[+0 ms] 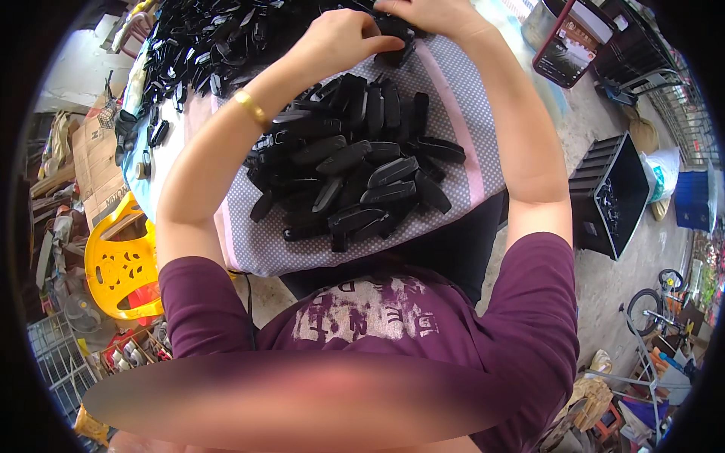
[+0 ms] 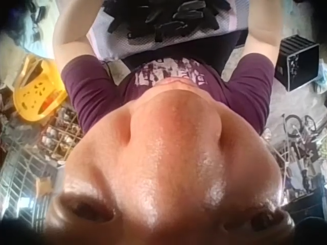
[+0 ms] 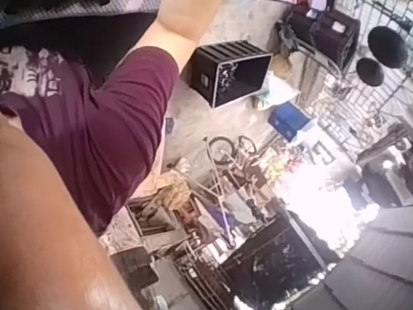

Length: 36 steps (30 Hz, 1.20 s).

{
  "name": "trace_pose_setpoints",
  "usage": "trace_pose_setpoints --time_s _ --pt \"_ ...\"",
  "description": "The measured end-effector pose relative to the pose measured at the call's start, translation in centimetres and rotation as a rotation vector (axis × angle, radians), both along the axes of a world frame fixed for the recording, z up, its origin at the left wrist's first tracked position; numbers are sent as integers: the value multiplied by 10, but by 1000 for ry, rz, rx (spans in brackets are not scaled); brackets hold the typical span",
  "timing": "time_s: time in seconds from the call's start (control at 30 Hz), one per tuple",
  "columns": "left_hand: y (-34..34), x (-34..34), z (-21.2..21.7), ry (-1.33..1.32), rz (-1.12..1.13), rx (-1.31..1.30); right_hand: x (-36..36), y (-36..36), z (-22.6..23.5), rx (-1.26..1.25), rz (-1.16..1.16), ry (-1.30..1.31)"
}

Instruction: The recorder is sorting and inspecting small black plastic components on a table.

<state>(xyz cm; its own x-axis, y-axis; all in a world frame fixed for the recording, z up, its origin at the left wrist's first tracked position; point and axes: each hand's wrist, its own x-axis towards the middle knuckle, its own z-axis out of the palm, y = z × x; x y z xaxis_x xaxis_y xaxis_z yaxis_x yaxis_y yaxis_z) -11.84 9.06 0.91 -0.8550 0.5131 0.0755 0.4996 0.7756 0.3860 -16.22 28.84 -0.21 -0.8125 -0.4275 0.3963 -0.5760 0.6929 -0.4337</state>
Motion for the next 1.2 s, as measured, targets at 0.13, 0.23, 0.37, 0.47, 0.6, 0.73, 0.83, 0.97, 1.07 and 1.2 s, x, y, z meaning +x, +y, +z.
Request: trace_pose_setpoints --time_s 0.13,0.23,0.37,0.47,0.6,0.73,0.83,0.97,1.07,1.2 --pt "22 -14 -20 77 31 -24 -13 28 -3 -216 -175 26" --pt "8 -11 -20 -39 26 -2 -13 16 -8 -252 -196 -34" --pt "-14 -4 -25 -132 54 179 2 -15 -9 -56 -106 25" --pt "-24 -5 -27 -39 -44 229 -6 -20 -26 106 -226 75" --pt "-35 -1 -21 -34 51 335 -13 -8 -30 -137 -106 -14" --pt "-60 -14 -33 -224 52 572 -15 -9 -21 -690 -1 -345" --pt "-55 -4 -22 -443 100 802 27 -31 22 -1006 95 -624" --pt "-55 0 -15 -447 148 983 29 -47 -4 -1323 352 -690" --pt "-58 4 -12 -450 94 1052 43 -56 -2 -958 161 -506" --pt "-64 4 -10 -560 6 1182 42 -57 -12 -843 151 -324"
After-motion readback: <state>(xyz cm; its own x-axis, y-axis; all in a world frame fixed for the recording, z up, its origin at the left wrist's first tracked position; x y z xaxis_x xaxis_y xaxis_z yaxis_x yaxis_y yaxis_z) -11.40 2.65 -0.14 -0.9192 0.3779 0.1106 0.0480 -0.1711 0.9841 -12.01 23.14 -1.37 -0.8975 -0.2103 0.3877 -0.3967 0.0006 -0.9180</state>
